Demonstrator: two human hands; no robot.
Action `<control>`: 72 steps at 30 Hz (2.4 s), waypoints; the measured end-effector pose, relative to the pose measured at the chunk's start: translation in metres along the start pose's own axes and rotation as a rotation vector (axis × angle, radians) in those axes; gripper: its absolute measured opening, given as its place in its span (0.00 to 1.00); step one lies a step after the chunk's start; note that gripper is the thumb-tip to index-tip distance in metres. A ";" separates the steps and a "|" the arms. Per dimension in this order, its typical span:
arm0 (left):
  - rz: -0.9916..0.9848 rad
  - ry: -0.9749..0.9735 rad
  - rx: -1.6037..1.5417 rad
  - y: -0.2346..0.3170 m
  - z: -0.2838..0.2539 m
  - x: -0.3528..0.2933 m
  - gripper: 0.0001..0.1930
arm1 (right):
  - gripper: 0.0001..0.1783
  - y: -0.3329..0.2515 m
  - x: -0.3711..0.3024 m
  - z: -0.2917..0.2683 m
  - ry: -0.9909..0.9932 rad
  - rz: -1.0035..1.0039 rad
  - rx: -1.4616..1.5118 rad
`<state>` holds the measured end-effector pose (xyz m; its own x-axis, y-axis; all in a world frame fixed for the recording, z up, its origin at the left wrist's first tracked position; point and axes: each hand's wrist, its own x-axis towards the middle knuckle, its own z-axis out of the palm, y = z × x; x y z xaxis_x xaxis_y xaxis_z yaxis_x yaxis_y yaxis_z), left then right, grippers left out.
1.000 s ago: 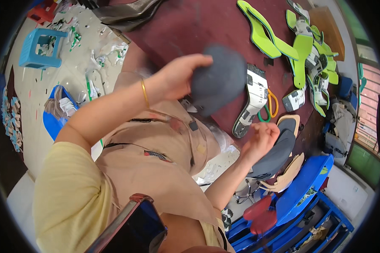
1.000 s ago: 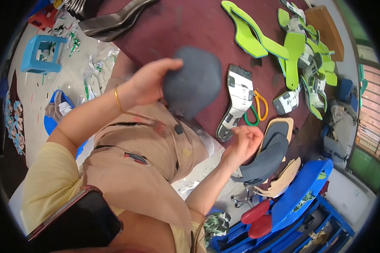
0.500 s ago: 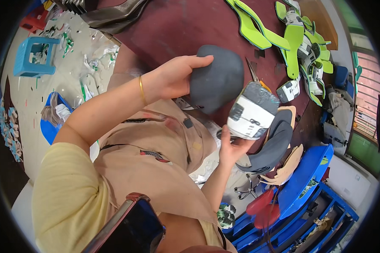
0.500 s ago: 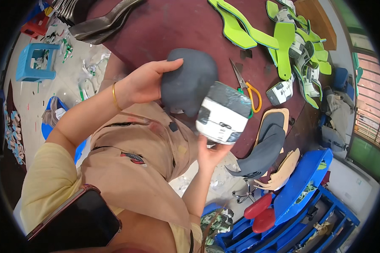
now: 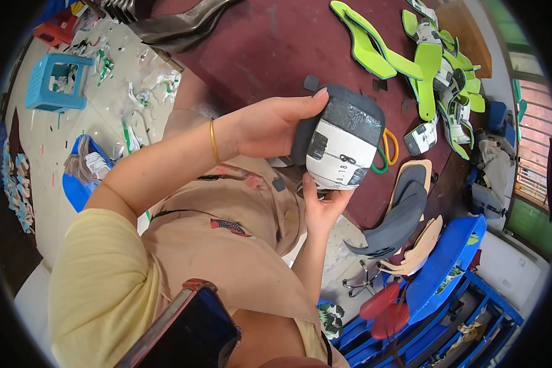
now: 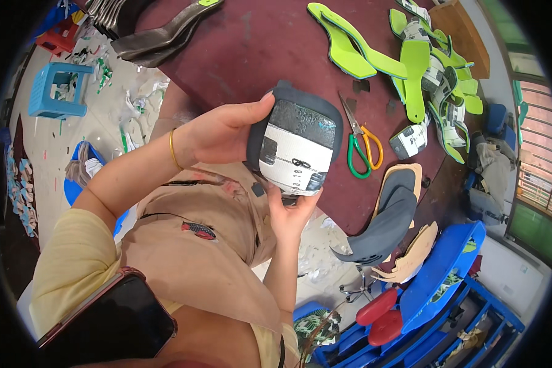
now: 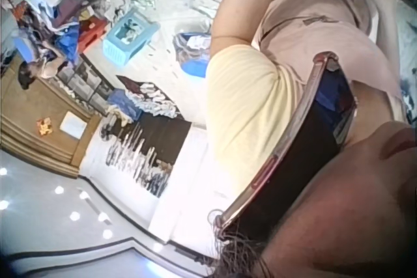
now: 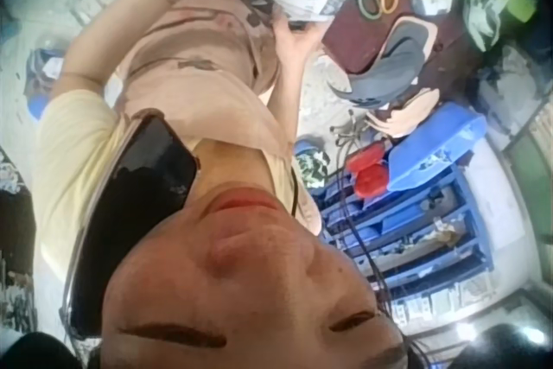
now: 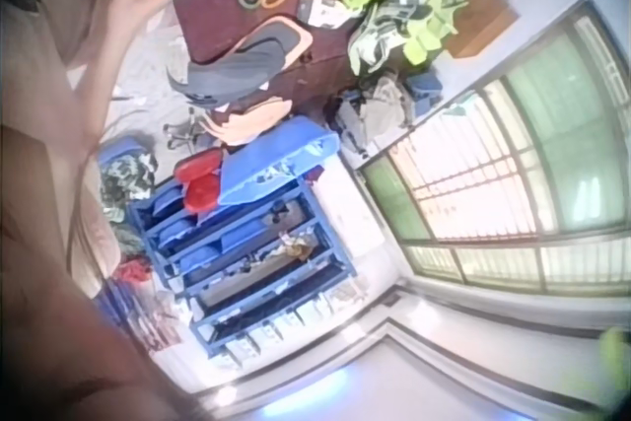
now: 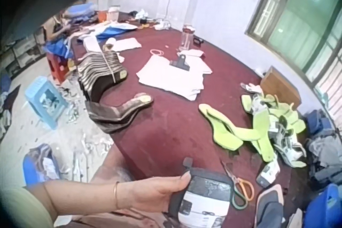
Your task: The worker is assembling and trimming components of a shoe sole and upper.
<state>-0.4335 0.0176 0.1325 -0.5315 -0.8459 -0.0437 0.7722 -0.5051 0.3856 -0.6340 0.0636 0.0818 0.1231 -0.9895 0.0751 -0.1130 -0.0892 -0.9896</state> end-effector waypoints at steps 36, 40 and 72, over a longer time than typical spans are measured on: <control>-0.035 0.088 0.063 0.037 -0.019 0.017 0.19 | 0.29 0.003 0.055 -0.040 -0.139 -0.027 0.171; -0.111 0.099 -0.066 0.042 -0.020 0.025 0.18 | 0.22 -0.014 0.078 -0.026 -0.314 0.002 0.306; -0.165 0.365 0.216 0.054 -0.044 0.035 0.15 | 0.22 0.001 0.076 -0.021 -0.662 0.471 0.979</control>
<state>-0.3958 -0.0468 0.1115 -0.4535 -0.7818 -0.4280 0.5768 -0.6235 0.5277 -0.6453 -0.0141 0.0889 0.7685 -0.6315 -0.1028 0.4575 0.6547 -0.6017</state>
